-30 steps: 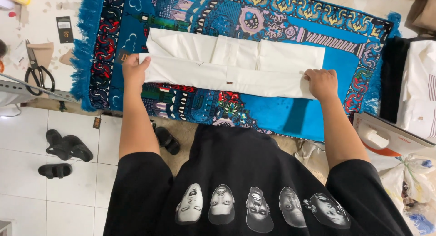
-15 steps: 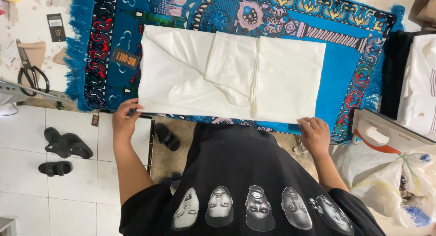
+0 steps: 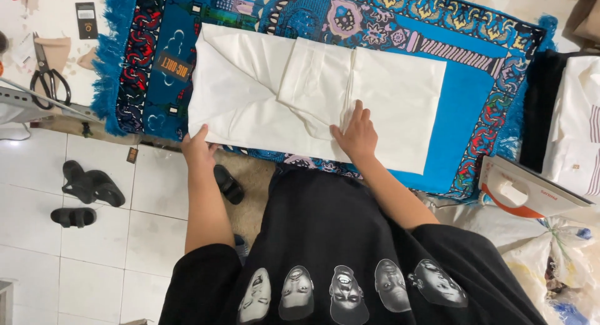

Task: A person irons a white shirt using a spray bottle and an iron, then proceeds to fold it neatly on a rug.

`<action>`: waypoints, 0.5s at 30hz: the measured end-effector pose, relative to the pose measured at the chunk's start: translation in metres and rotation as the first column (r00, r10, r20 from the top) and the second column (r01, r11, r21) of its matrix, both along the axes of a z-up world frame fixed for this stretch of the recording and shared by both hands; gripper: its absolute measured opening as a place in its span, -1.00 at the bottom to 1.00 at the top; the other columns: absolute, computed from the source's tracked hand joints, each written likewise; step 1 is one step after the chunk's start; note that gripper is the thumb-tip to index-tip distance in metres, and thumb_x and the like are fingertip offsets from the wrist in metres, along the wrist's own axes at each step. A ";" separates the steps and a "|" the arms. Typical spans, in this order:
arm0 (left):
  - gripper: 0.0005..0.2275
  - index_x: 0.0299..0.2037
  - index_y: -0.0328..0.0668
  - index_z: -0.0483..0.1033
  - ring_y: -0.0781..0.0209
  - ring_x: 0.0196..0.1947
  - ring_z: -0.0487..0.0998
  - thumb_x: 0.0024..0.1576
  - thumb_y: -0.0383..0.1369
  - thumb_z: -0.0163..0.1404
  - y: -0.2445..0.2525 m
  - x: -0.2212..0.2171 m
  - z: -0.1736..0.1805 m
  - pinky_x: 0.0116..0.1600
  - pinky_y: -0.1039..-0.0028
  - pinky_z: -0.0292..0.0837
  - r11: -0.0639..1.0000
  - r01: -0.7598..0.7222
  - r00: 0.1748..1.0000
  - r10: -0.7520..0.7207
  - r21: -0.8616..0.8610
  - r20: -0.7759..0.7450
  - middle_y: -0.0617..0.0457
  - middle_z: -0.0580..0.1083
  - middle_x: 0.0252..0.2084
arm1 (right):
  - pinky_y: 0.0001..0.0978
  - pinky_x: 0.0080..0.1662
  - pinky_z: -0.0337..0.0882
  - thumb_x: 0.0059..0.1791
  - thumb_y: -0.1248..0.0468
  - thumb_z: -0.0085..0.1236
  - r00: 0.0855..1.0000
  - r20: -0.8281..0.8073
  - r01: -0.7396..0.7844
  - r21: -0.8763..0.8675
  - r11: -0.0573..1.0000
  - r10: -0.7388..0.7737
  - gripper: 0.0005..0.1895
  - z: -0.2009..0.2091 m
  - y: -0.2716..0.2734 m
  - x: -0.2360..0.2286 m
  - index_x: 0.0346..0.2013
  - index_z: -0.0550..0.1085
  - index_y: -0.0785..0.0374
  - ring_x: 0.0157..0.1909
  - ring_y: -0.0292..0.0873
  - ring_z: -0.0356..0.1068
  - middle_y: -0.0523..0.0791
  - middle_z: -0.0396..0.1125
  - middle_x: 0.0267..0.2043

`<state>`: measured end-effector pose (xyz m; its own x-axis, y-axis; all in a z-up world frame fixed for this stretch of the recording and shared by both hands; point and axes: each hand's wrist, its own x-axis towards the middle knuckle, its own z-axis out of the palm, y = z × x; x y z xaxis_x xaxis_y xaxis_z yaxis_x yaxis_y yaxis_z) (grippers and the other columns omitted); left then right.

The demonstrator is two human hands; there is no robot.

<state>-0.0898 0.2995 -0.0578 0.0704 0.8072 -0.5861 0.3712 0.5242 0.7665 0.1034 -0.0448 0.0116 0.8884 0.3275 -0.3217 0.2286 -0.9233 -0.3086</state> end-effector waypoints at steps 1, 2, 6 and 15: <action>-0.41 0.34 -0.31 0.23 -0.45 0.19 0.46 0.16 -0.35 0.26 -0.006 0.006 0.012 0.12 -0.12 0.58 0.993 -0.099 0.992 0.103 -0.060 0.067 -0.46 0.28 0.22 | 0.09 0.02 0.55 0.03 0.02 0.23 0.990 -0.131 0.037 -0.035 0.999 -0.042 -0.09 0.007 0.010 0.003 0.46 -0.01 0.39 0.03 0.28 0.49 0.19 0.23 0.14; -0.41 0.34 -0.31 0.23 -0.45 0.19 0.46 0.16 -0.35 0.26 -0.007 0.006 0.017 0.12 -0.12 0.58 0.993 -0.103 0.992 0.107 -0.057 0.069 -0.46 0.28 0.22 | 0.09 0.02 0.55 0.03 0.02 0.23 0.991 -0.130 0.034 -0.032 0.999 -0.038 -0.09 0.004 0.005 0.005 0.46 -0.01 0.39 0.03 0.28 0.49 0.19 0.23 0.14; -0.49 0.28 -0.21 0.34 -0.42 0.24 0.40 0.16 -0.37 0.27 -0.012 0.005 0.032 0.15 -0.12 0.54 0.990 -0.139 0.982 0.139 -0.006 0.128 -0.40 0.30 0.23 | 0.17 0.09 0.48 0.01 0.26 0.20 0.955 -0.279 0.137 0.120 0.983 -0.099 -0.25 -0.028 -0.026 0.018 0.45 0.11 0.21 0.08 0.32 0.45 0.16 0.32 0.09; -0.57 0.13 -0.29 0.51 -0.13 0.10 0.53 0.16 -0.20 0.24 0.049 0.002 0.000 0.10 0.08 0.50 0.912 0.336 0.937 -0.297 0.237 -0.185 -0.22 0.52 -0.01 | -0.13 -0.04 0.54 0.10 -0.13 0.13 0.942 -0.286 0.249 0.246 0.937 -0.176 -0.48 -0.037 -0.035 0.022 0.24 0.45 0.07 -0.07 -0.03 0.53 -0.04 0.47 -0.10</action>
